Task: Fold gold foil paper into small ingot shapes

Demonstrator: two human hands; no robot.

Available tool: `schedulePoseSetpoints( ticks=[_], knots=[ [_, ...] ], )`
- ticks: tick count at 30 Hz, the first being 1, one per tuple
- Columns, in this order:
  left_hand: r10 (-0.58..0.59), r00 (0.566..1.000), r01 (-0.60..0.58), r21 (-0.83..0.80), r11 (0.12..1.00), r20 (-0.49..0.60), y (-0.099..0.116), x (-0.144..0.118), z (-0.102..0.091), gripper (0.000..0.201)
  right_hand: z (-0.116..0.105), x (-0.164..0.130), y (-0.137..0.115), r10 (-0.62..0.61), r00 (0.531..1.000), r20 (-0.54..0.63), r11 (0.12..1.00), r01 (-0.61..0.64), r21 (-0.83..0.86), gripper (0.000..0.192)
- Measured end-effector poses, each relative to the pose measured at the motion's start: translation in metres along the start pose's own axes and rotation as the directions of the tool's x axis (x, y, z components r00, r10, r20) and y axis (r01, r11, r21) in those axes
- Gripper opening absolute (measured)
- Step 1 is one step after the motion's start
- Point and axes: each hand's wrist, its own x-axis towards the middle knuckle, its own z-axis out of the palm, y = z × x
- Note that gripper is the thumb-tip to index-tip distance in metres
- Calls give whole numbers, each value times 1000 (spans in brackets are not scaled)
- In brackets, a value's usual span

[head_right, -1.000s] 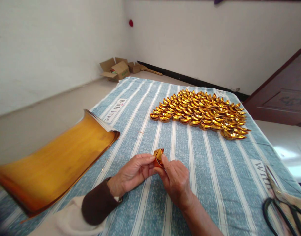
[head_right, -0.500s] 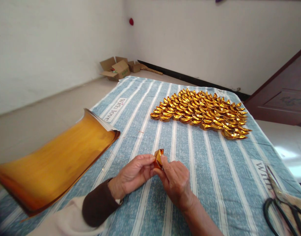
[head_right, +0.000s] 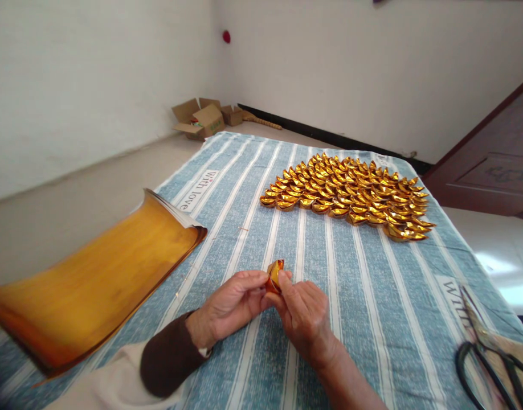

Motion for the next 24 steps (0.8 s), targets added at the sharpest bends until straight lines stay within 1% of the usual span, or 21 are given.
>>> schedulePoseSetpoints(
  ticks=[6,12,16,21,24],
  knots=[
    [19,1000,-18,-25,1000,25,-2,1,0,14,-1,0,1,15,1000,9,1000,-15,8,38],
    [46,999,-47,-62,997,-8,-2,1,-1,14,-2,3,-2,-15,1000,-2,999,15,35,41],
    [44,998,-41,-77,996,36,-3,0,-2,13,-3,6,-5,-6,1000,-29,999,7,34,35],
    [52,995,-45,-76,996,91,-4,0,-1,20,-4,8,-8,-27,998,-56,999,29,30,24],
    [59,992,-52,-71,996,107,-3,0,-1,20,-4,8,-9,-20,998,-55,999,22,31,21]
  ],
)
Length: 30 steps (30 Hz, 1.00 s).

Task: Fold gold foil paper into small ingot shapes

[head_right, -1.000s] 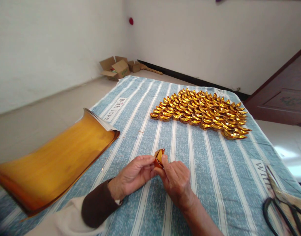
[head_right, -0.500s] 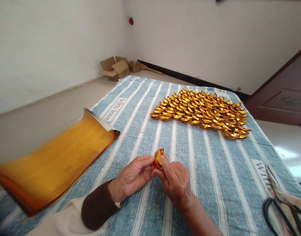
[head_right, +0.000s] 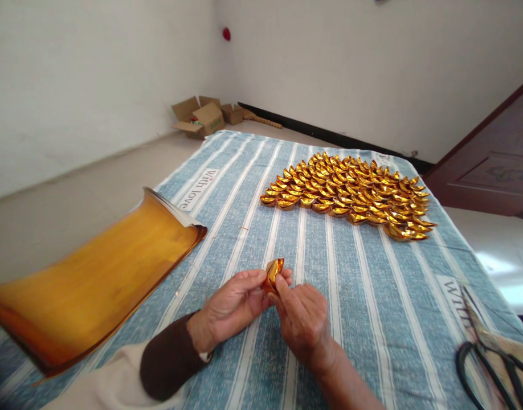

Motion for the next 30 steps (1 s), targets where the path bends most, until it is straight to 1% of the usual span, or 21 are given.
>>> schedulePoseSetpoints(
  ticks=[5,14,18,23,26,30],
  knots=[
    [1,1000,-2,-7,1000,-28,-1,1,-2,16,1,-3,0,53,998,17,998,-54,32,21],
    [19,999,-19,4,1000,-50,-1,3,-2,18,0,-6,1,144,988,61,983,-150,103,20],
    [25,997,-24,13,1000,-72,0,2,-1,19,1,-8,1,138,989,57,985,-143,96,21],
    [44,994,-41,41,998,-95,-2,2,0,18,6,-9,1,137,990,34,987,-139,80,31],
    [48,993,-45,28,999,-111,-3,2,0,17,8,-11,2,127,992,16,990,-127,57,31],
    [39,992,-35,36,999,-121,-5,2,-1,19,9,-11,2,131,991,23,990,-132,47,29]
  ],
)
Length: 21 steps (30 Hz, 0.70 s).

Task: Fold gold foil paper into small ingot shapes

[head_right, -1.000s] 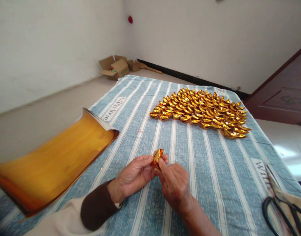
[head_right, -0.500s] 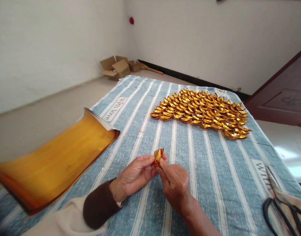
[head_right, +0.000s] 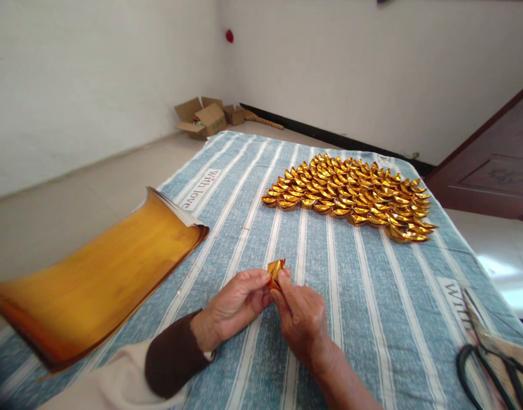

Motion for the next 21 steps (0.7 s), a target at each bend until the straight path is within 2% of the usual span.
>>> schedulePoseSetpoints(
  ticks=[21],
  knots=[
    [19,999,-21,51,998,42,1,-2,2,17,-9,6,-4,61,998,-2,998,-61,-9,16]
  ],
)
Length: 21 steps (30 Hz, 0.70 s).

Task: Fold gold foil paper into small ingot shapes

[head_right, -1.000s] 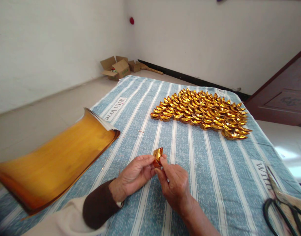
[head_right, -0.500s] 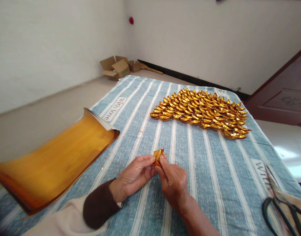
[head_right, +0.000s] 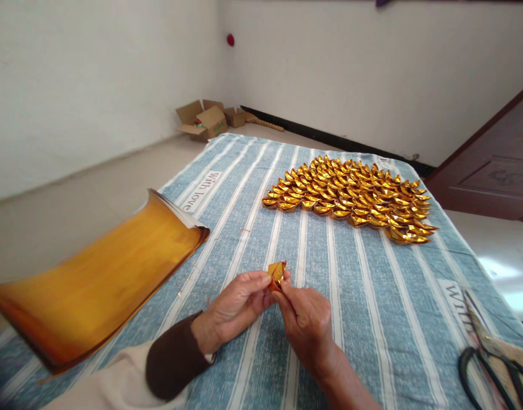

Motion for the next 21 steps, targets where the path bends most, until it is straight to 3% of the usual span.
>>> schedulePoseSetpoints(
  ticks=[5,12,17,21],
  knots=[
    [-21,999,21,17,1000,-25,4,-2,0,15,-1,-3,9,29,998,47,999,-31,32,19],
    [-176,970,155,-131,979,-169,11,-1,-2,27,-4,-1,19,2,995,102,998,-8,62,21],
    [-176,975,161,-113,980,-135,13,-4,1,18,-4,0,23,-43,996,79,998,40,47,22],
    [-160,981,152,-76,985,-106,13,-7,3,16,-2,-2,20,-1,998,58,999,-2,49,23]
  ],
)
